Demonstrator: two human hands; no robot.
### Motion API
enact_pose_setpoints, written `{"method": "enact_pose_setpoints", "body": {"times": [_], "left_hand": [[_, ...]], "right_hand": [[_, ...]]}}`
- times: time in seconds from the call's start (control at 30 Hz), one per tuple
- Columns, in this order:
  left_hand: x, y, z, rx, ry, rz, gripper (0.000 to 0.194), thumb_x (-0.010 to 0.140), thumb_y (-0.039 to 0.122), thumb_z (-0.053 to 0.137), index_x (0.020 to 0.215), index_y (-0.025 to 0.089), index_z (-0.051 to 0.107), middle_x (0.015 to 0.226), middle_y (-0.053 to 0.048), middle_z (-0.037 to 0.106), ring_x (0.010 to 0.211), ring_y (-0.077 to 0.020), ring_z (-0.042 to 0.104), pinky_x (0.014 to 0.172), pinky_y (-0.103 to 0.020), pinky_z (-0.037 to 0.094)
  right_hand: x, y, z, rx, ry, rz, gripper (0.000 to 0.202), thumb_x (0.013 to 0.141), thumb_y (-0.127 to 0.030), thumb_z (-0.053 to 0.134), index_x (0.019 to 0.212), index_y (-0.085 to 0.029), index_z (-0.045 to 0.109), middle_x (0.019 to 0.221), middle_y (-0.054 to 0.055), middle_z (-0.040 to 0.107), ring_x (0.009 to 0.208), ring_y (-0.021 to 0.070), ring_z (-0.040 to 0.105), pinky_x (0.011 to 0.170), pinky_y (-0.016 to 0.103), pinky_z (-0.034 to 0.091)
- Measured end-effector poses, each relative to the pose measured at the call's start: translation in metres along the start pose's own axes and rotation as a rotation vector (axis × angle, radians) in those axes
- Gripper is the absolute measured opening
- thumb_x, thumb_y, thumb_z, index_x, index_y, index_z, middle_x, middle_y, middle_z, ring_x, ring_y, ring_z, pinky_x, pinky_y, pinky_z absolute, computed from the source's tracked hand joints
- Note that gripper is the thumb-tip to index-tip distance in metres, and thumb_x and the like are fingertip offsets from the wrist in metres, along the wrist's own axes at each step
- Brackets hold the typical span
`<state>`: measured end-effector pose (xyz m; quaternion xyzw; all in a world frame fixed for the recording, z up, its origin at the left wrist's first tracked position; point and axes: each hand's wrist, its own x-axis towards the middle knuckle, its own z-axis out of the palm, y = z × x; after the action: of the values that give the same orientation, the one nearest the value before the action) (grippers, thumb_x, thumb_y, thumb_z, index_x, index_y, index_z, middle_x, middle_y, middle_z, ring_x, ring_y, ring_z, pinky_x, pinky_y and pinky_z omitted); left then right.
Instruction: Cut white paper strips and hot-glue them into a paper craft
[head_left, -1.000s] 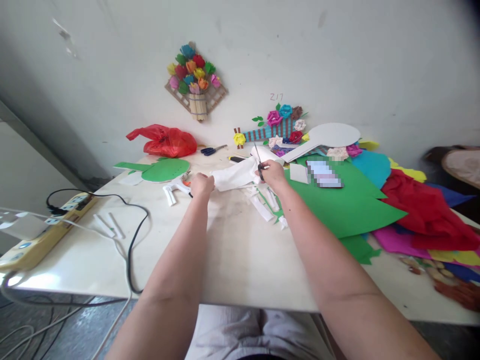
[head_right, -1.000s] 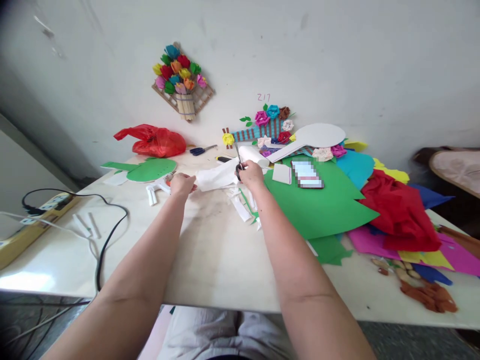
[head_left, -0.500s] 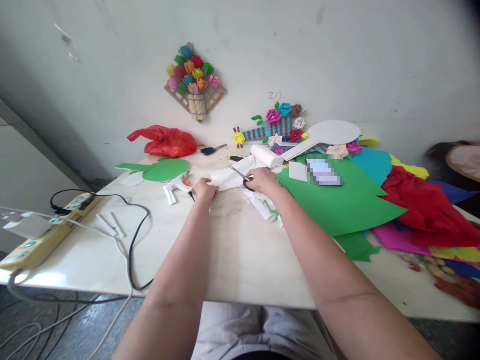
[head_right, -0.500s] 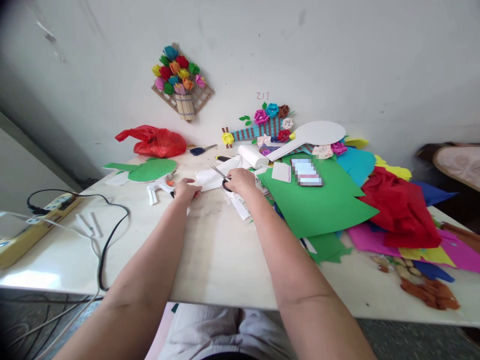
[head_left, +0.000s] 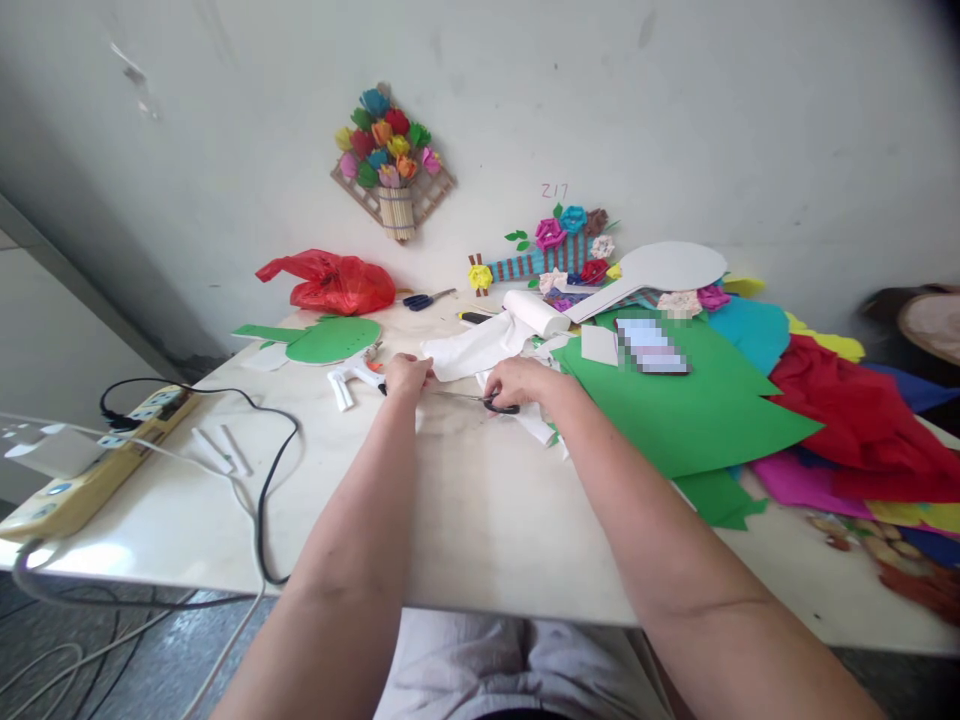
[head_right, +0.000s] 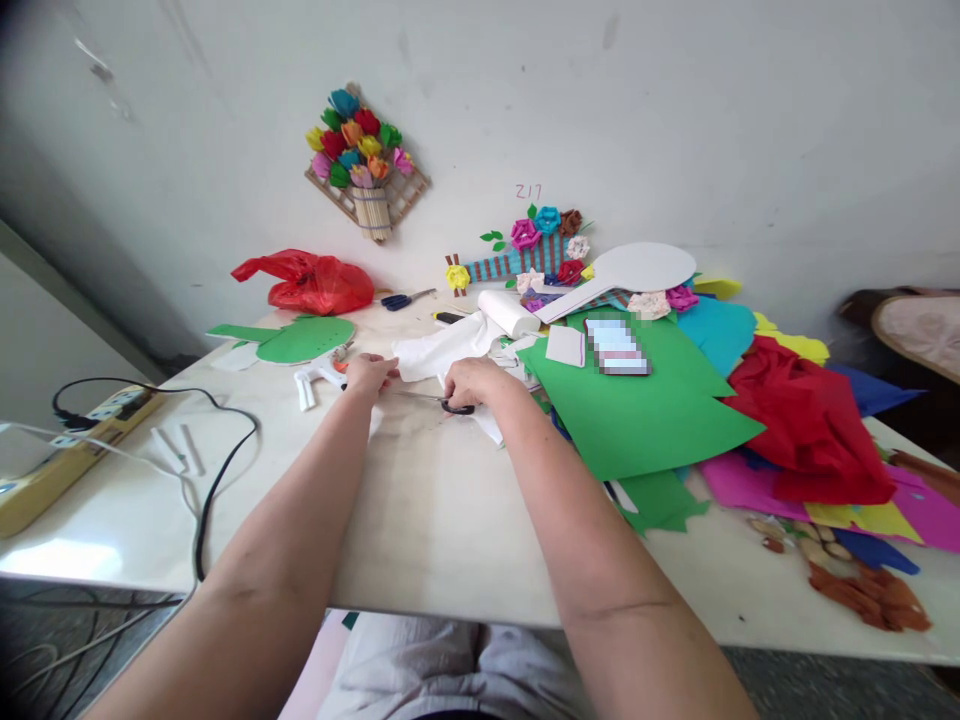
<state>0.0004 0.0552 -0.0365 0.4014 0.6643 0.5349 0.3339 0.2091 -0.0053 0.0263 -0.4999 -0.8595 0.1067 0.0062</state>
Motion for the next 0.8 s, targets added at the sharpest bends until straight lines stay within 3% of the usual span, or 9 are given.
{"method": "enact_pose_setpoints", "body": {"times": [0.2,0.3,0.47,0.57,0.63,0.73,0.8], "left_hand": [[-0.001,0.007,0.002,0.172,0.000,0.004,0.039,0.051,0.016,0.072,0.088,0.019,0.059,0.063,-0.004,0.062,0.067,-0.0217,0.062,0.059,-0.029,0.044],[-0.003,0.009,0.006,0.132,-0.054,0.080,0.045,0.052,0.014,0.068,0.095,0.018,0.057,0.064,-0.002,0.060,0.062,-0.0186,0.060,0.058,-0.028,0.044],[-0.009,0.015,0.013,-0.195,-0.180,0.178,0.038,0.056,0.015,0.066,0.092,0.016,0.056,0.065,0.002,0.055,0.058,-0.0115,0.056,0.062,-0.027,0.047],[-0.014,0.020,0.019,-0.349,-0.217,0.131,0.035,0.055,0.014,0.065,0.089,0.015,0.056,0.063,0.003,0.053,0.056,-0.0098,0.055,0.063,-0.027,0.048],[-0.016,0.023,0.022,-0.391,-0.225,0.102,0.034,0.054,0.012,0.065,0.087,0.014,0.056,0.062,0.003,0.052,0.054,-0.0090,0.054,0.062,-0.027,0.048],[-0.017,0.028,0.024,-0.402,-0.221,0.091,0.031,0.056,0.012,0.066,0.085,0.013,0.056,0.059,0.003,0.051,0.051,-0.0080,0.052,0.062,-0.027,0.048],[-0.018,0.030,0.022,-0.415,-0.217,0.058,0.032,0.061,0.021,0.067,0.090,0.014,0.055,0.060,0.002,0.052,0.051,-0.0092,0.054,0.062,-0.029,0.049]], "right_hand": [[0.003,0.003,0.000,0.159,-0.132,-0.011,0.036,0.049,-0.019,0.070,0.084,-0.025,0.073,0.075,-0.002,0.069,0.066,0.0145,0.061,0.055,0.019,0.040],[0.007,0.004,0.000,0.075,0.020,0.078,0.029,0.058,-0.019,0.063,0.085,-0.024,0.072,0.086,0.002,0.070,0.076,0.0187,0.062,0.062,0.023,0.042],[0.022,0.000,0.011,0.009,0.361,0.158,0.033,0.075,-0.026,0.051,0.106,-0.020,0.063,0.110,0.009,0.062,0.097,0.0223,0.058,0.079,0.030,0.043],[0.035,-0.005,0.023,-0.048,0.437,0.095,0.053,0.071,-0.042,0.058,0.117,-0.016,0.054,0.119,0.013,0.055,0.106,0.0268,0.051,0.084,0.035,0.042],[0.042,-0.009,0.029,-0.089,0.464,0.064,0.058,0.069,-0.044,0.061,0.117,-0.014,0.053,0.119,0.014,0.053,0.107,0.0281,0.049,0.087,0.037,0.041],[0.051,-0.016,0.033,-0.129,0.500,0.017,0.038,0.075,-0.035,0.056,0.107,-0.015,0.059,0.111,0.013,0.058,0.104,0.0267,0.049,0.087,0.036,0.039],[0.056,-0.016,0.032,-0.097,0.521,0.026,0.025,0.081,-0.027,0.046,0.095,-0.017,0.065,0.104,0.011,0.062,0.102,0.0245,0.051,0.083,0.033,0.040]]}}
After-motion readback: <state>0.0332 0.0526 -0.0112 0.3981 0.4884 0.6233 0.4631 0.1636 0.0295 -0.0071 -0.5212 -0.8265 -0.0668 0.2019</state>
